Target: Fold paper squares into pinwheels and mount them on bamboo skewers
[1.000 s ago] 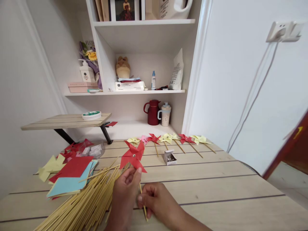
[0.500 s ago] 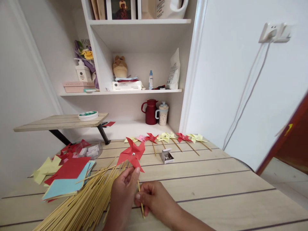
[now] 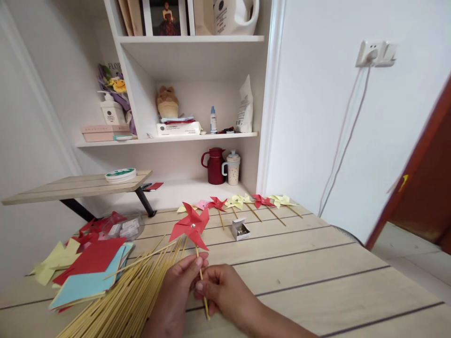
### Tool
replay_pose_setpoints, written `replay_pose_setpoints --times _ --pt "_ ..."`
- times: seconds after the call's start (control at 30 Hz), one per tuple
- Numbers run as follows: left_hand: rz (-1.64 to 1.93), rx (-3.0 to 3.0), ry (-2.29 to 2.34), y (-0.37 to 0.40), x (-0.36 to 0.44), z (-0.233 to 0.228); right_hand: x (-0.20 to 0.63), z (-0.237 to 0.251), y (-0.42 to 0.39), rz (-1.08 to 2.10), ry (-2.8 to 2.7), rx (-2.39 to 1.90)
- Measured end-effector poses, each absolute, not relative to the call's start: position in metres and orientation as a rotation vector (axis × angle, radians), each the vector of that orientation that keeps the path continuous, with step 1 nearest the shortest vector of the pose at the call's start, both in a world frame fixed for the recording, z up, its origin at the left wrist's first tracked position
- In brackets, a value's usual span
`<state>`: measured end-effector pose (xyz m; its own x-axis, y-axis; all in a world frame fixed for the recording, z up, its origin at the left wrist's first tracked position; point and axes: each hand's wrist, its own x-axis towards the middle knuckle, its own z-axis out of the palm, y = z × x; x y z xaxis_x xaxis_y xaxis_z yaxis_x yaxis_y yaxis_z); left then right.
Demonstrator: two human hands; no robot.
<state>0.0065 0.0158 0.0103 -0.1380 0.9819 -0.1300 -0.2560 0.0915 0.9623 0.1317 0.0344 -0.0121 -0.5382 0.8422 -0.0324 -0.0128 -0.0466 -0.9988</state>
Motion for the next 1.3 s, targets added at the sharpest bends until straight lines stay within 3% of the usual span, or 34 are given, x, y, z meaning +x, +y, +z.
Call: replay_pose_setpoints --times 0.93,1.3 --pt "1.575 0.574 1.187 0.017 -0.006 0.012 0.137 -0.001 0.033 1.595 -1.554 -1.071" --pt "1.56 0.757 1.348 0.026 -0.009 0.012 0.131 0.002 0.034 1.546 -1.373 -1.067"
